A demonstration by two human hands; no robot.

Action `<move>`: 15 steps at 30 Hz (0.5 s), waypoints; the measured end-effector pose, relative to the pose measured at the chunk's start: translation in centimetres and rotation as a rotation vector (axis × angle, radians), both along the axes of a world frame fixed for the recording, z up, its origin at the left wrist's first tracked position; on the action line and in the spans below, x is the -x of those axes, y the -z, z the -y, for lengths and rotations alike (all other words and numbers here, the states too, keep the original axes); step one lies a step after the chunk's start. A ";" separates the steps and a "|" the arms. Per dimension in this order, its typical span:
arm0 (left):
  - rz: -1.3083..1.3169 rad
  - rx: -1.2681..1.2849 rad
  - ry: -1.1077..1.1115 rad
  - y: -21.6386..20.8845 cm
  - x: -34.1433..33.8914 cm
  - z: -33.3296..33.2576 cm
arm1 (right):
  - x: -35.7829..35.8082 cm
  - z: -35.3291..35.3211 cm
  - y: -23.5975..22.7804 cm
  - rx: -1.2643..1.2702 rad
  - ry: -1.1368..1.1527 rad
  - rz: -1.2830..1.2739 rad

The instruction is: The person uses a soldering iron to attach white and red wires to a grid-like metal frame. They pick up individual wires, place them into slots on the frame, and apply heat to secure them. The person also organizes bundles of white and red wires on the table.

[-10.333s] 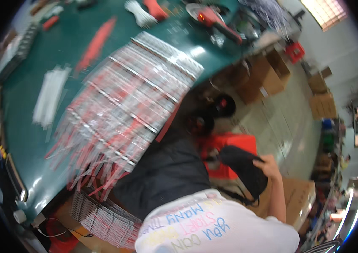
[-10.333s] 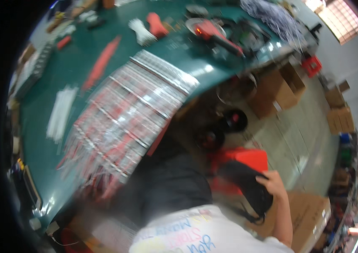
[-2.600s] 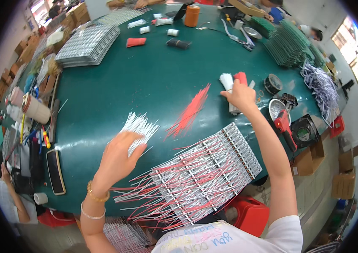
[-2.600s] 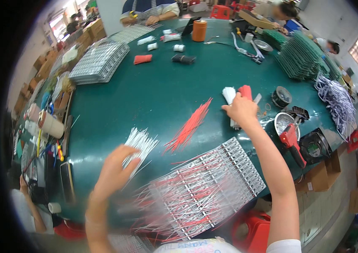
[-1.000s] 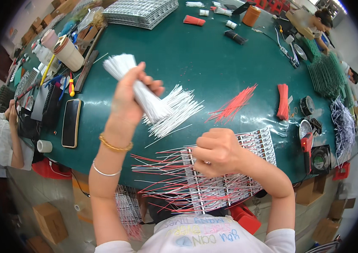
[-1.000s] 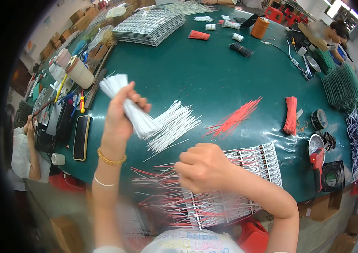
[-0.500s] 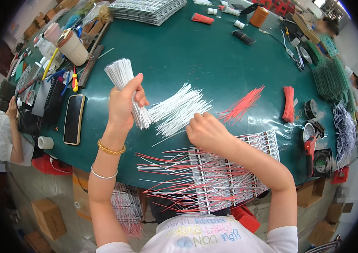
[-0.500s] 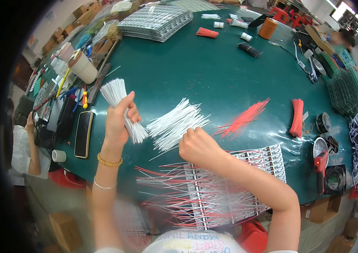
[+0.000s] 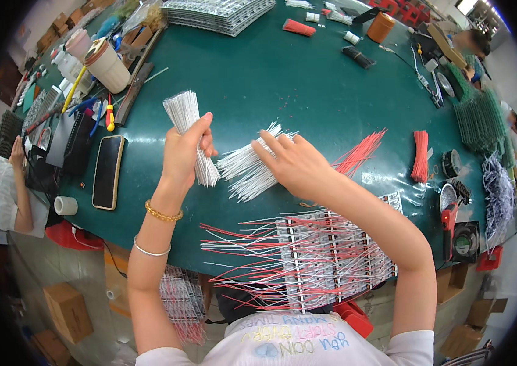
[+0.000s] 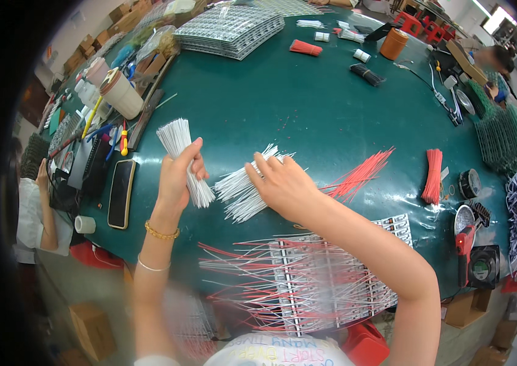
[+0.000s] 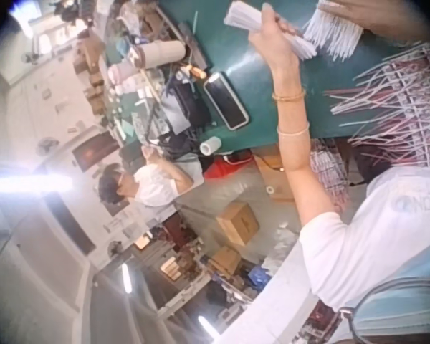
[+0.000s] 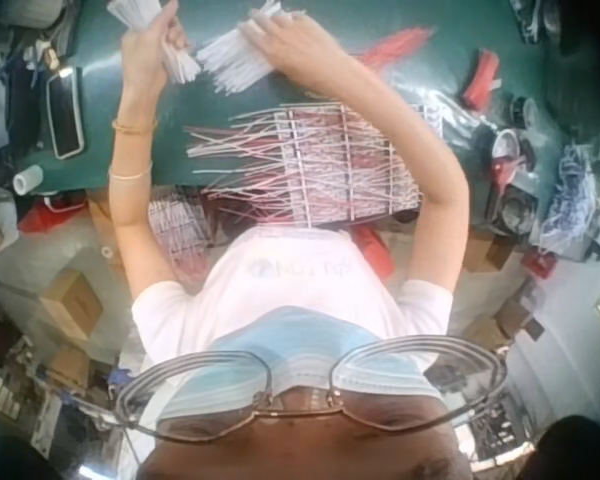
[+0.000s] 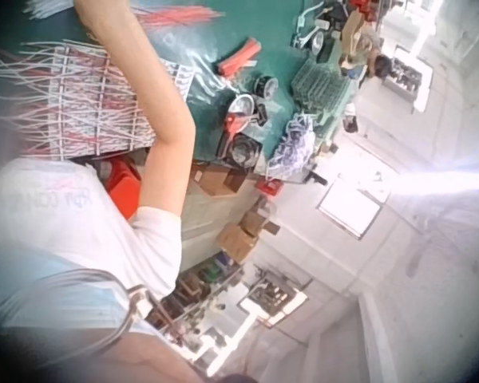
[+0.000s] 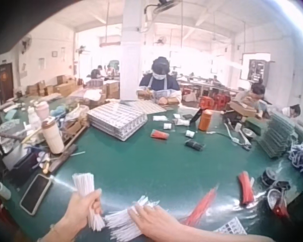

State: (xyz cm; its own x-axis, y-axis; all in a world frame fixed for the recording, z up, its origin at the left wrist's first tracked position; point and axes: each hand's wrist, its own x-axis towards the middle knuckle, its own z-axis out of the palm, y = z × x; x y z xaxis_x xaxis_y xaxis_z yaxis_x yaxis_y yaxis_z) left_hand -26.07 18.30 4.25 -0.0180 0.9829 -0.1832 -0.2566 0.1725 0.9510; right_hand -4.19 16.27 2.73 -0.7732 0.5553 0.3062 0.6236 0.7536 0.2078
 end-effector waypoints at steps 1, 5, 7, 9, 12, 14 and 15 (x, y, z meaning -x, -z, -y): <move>0.013 0.002 -0.015 0.1 0.0 -0.2 | 0.9 -0.7 -0.2 0.098 0.024 0.054; 0.057 0.007 -0.061 0.4 0.4 -0.1 | 3.4 -3.6 -0.5 0.377 0.063 0.166; 0.072 0.003 -0.086 0.3 0.8 0.0 | 3.8 -4.2 -0.4 0.456 0.076 0.162; 0.111 0.011 -0.143 0.2 1.2 0.3 | 3.9 -4.4 -0.1 0.535 0.113 0.149; 0.179 0.004 -0.228 0.7 2.5 0.4 | 3.8 -3.6 0.4 0.558 0.090 0.120; 0.242 -0.020 -0.284 1.4 3.7 0.4 | 3.9 -3.0 0.7 0.538 0.099 0.097; 0.263 -0.011 -0.302 1.7 4.0 0.4 | 4.0 -2.8 0.7 0.528 0.101 0.085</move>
